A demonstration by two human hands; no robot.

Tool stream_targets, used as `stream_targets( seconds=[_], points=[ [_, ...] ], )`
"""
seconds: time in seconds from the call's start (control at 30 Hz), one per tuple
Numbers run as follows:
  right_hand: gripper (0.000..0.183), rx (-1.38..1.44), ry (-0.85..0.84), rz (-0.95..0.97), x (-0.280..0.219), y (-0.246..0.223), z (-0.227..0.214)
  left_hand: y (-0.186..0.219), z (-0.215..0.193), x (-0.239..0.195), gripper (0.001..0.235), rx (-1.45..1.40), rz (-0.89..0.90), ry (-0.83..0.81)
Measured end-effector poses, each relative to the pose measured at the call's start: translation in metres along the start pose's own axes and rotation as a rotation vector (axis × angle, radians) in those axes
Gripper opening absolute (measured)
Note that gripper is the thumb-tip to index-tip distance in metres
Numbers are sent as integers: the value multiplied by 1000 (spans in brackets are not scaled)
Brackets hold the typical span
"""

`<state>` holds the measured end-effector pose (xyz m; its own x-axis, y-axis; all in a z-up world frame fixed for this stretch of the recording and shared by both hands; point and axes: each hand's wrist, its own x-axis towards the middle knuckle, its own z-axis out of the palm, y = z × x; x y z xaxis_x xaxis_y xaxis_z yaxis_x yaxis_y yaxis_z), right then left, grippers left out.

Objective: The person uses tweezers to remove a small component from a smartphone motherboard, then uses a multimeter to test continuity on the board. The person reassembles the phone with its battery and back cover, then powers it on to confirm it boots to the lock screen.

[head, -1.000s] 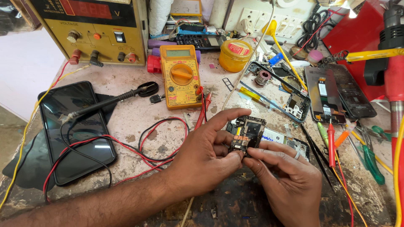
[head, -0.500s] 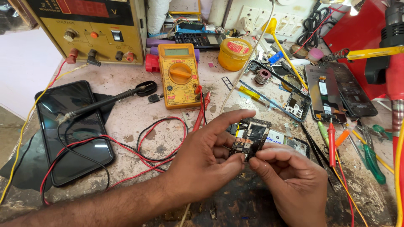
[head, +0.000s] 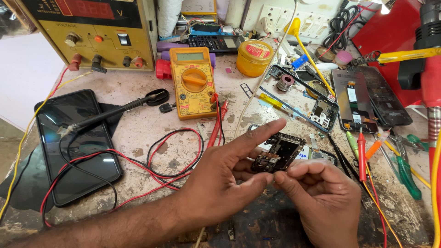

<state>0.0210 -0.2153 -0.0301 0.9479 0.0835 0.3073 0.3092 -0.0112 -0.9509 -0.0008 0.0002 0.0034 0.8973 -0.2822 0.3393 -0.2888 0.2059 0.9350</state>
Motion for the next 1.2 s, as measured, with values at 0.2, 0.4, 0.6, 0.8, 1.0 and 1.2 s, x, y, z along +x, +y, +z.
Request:
stream_targets(
  seconds=[0.2,0.4,0.6,0.8,1.0,1.2],
  points=[
    [20,-53,55,-71,-5,-1,1,0,5,1,91,-7,-126,98],
    [24,-111,125,-192,-14,4,-2,-6,8,-2,84,-56,-55,95],
    [24,-25,132,-197,-16,8,-3,-5,11,-3,83,-88,-5,108],
    [22,-68,128,-232,-18,10,-4,-4,9,-2,70,-103,-23,109],
    [22,-99,126,-157,-18,12,-4,-4,3,1,50,-80,-74,69],
    [23,-134,87,-112,-12,12,-4,-19,8,5,35,-58,-100,94]
  ],
)
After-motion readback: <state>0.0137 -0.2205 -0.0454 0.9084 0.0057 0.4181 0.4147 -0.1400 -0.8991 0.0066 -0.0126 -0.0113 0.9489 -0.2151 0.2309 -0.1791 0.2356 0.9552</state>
